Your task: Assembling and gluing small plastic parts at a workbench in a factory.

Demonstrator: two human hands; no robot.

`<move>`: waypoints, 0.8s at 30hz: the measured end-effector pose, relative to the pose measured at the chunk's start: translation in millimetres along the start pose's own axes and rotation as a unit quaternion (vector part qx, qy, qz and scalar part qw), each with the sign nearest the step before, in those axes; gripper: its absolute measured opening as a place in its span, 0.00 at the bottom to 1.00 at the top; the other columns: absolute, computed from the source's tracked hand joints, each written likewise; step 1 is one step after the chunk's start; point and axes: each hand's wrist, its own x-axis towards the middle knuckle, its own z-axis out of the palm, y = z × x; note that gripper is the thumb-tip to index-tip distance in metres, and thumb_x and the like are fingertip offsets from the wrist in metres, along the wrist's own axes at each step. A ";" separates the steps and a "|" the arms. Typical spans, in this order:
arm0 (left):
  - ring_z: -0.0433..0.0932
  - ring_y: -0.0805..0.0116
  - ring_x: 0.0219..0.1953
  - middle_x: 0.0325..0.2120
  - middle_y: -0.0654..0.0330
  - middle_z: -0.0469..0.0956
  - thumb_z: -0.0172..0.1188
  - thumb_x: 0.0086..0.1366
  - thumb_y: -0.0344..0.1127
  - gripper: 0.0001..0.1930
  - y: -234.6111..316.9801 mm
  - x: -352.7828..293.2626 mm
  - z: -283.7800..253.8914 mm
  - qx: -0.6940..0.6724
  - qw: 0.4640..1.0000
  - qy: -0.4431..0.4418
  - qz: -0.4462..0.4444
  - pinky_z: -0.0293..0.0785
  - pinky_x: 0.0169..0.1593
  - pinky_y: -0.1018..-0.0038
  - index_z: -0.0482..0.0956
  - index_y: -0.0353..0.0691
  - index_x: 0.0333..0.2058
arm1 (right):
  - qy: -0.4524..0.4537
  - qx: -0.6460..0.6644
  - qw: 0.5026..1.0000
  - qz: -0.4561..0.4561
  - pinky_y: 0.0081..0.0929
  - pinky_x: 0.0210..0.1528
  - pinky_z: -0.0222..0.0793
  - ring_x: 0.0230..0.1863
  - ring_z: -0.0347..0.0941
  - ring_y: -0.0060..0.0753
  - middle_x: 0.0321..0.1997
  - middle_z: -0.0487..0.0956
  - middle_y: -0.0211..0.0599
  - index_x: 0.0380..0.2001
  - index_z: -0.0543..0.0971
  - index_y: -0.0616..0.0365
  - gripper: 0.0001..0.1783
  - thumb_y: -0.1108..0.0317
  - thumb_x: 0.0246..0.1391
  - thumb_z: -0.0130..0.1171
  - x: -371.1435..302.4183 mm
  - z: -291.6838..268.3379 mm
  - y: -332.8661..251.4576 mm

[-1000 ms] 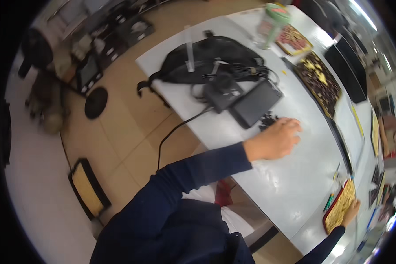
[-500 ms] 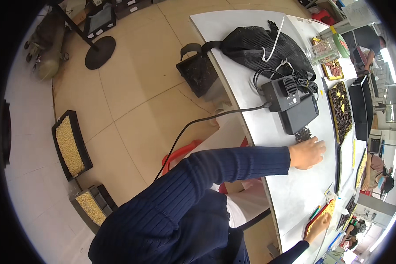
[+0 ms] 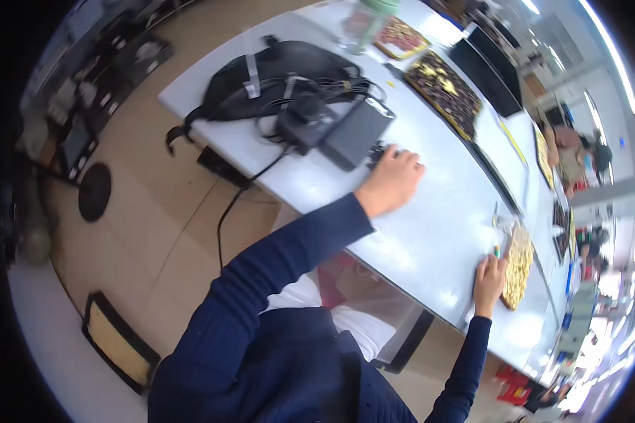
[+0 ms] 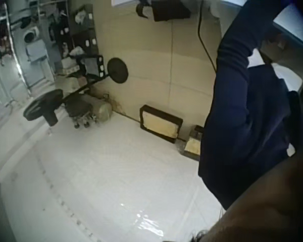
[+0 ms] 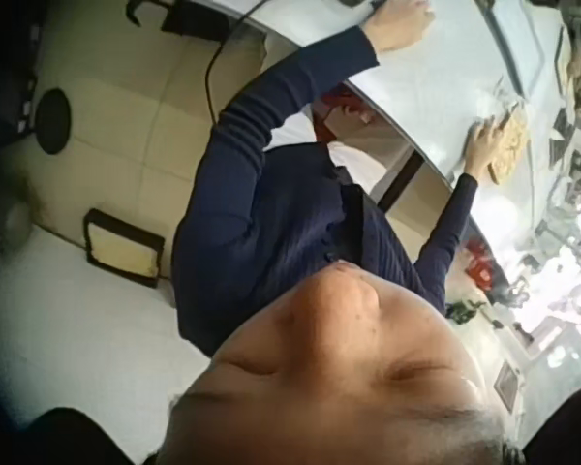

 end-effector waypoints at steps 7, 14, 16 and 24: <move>0.72 0.58 0.44 0.35 0.57 0.73 0.53 0.56 0.30 0.05 -12.3 -5.6 -11.6 -0.043 0.999 -0.005 0.022 0.64 0.52 0.62 0.75 0.41 0.32 | -0.006 0.165 0.986 0.013 0.39 0.56 0.63 0.54 0.68 0.49 0.52 0.72 0.46 0.48 0.75 0.57 0.17 0.67 0.55 0.51 -7.4 15.2 -3.7; 0.72 0.55 0.40 0.34 0.56 0.74 0.55 0.57 0.26 0.05 6.8 10.0 -23.4 -0.064 0.996 -0.015 0.064 0.64 0.50 0.63 0.74 0.37 0.34 | -0.022 0.192 0.981 0.014 0.38 0.63 0.56 0.62 0.61 0.47 0.61 0.67 0.45 0.57 0.69 0.55 0.25 0.63 0.55 0.51 -10.0 -23.5 14.0; 0.72 0.55 0.41 0.35 0.56 0.74 0.55 0.57 0.27 0.06 9.3 10.8 -24.0 -0.056 0.996 -0.025 0.062 0.64 0.51 0.63 0.75 0.37 0.35 | -0.025 0.321 0.946 0.031 0.36 0.64 0.53 0.64 0.59 0.46 0.65 0.63 0.45 0.60 0.66 0.56 0.27 0.60 0.58 0.48 -8.2 -27.4 23.4; 0.72 0.58 0.47 0.42 0.57 0.75 0.55 0.60 0.30 0.13 16.6 14.0 -23.2 -0.007 0.997 -0.059 0.050 0.63 0.55 0.65 0.75 0.40 0.45 | 0.054 0.346 0.923 0.159 0.27 0.47 0.66 0.44 0.73 0.36 0.42 0.78 0.40 0.38 0.78 0.63 0.10 0.70 0.58 0.51 -0.6 -22.1 71.3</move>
